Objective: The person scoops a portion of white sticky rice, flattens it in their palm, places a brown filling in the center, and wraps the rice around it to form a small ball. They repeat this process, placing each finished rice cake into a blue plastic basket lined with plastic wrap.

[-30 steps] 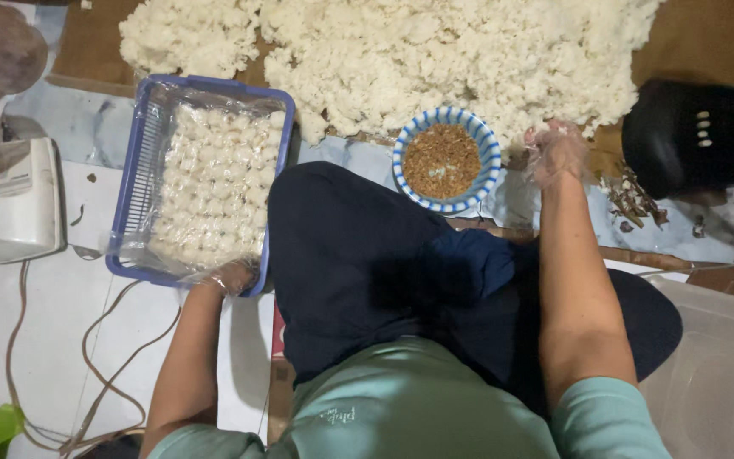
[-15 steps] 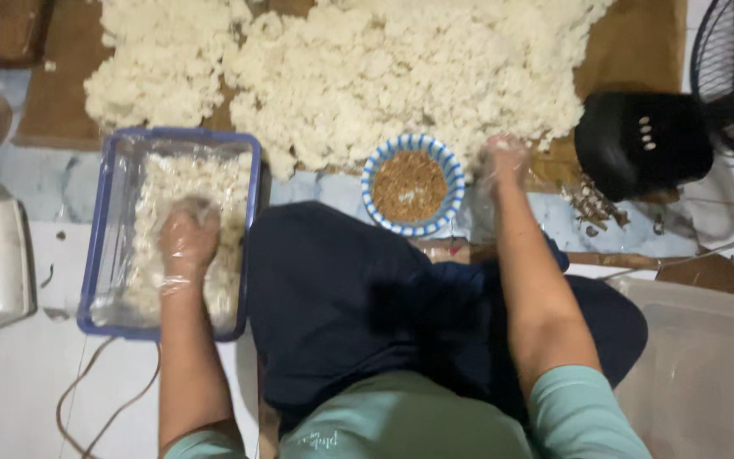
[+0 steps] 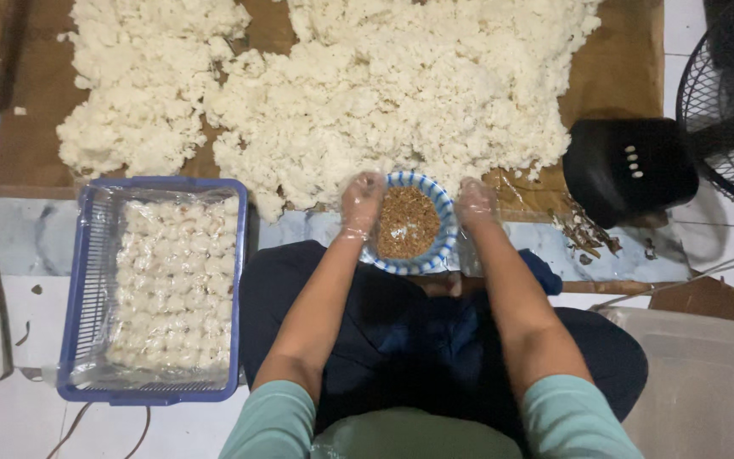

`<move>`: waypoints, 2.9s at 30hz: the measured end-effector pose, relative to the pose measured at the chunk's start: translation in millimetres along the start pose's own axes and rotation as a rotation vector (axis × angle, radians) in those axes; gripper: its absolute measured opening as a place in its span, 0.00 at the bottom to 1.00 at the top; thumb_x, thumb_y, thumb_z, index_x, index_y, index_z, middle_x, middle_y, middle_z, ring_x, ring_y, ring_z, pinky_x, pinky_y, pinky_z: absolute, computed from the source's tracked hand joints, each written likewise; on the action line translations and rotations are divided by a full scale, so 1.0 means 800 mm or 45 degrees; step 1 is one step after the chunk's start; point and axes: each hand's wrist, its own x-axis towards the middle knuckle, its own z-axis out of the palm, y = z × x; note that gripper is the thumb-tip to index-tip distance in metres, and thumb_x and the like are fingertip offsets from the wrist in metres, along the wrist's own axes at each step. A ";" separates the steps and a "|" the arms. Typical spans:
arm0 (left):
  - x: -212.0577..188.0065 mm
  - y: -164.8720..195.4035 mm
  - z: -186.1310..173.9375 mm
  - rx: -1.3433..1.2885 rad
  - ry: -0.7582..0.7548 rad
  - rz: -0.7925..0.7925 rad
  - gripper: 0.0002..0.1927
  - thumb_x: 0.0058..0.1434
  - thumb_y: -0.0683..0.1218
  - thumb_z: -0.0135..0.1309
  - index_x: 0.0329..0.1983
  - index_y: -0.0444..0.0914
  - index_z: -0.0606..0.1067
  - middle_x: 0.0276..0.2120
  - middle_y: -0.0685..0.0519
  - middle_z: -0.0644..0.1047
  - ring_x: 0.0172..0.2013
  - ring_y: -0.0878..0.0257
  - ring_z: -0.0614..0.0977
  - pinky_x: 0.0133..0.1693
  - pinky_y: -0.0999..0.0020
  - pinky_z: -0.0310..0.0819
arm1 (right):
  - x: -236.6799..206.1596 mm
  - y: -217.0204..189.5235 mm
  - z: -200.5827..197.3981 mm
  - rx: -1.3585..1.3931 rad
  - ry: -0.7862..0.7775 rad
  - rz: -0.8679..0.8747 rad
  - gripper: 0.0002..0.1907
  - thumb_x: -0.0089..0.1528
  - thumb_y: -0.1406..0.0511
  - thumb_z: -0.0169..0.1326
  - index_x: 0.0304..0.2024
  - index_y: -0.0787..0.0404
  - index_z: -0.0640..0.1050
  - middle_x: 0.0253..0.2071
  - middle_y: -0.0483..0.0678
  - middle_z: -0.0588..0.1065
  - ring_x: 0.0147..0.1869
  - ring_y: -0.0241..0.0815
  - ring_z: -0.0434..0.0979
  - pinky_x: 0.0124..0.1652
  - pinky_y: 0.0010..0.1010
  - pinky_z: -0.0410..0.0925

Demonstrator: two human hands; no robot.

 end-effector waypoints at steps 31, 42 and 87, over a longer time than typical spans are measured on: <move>-0.007 -0.015 0.011 -1.167 -0.342 -0.855 0.21 0.66 0.40 0.58 0.59 0.30 0.67 0.41 0.41 0.80 0.36 0.48 0.85 0.37 0.57 0.86 | -0.096 -0.086 0.088 -0.243 -0.280 -0.589 0.07 0.57 0.68 0.55 0.35 0.59 0.84 0.40 0.59 0.80 0.46 0.59 0.81 0.46 0.50 0.72; -0.013 -0.024 0.011 -1.358 -0.451 -0.735 0.20 0.63 0.47 0.46 0.52 0.33 0.80 0.44 0.45 0.81 0.43 0.55 0.81 0.46 0.62 0.75 | -0.083 -0.104 0.006 0.641 0.130 -0.297 0.09 0.63 0.63 0.56 0.41 0.60 0.83 0.42 0.58 0.81 0.45 0.56 0.81 0.48 0.44 0.71; -0.014 -0.028 0.016 -1.385 -0.456 -0.686 0.14 0.66 0.54 0.50 0.46 0.43 0.77 0.49 0.55 0.76 0.53 0.58 0.76 0.54 0.52 0.70 | -0.045 -0.022 0.032 0.773 0.191 -0.125 0.09 0.62 0.61 0.62 0.38 0.60 0.82 0.34 0.48 0.81 0.37 0.40 0.80 0.41 0.36 0.73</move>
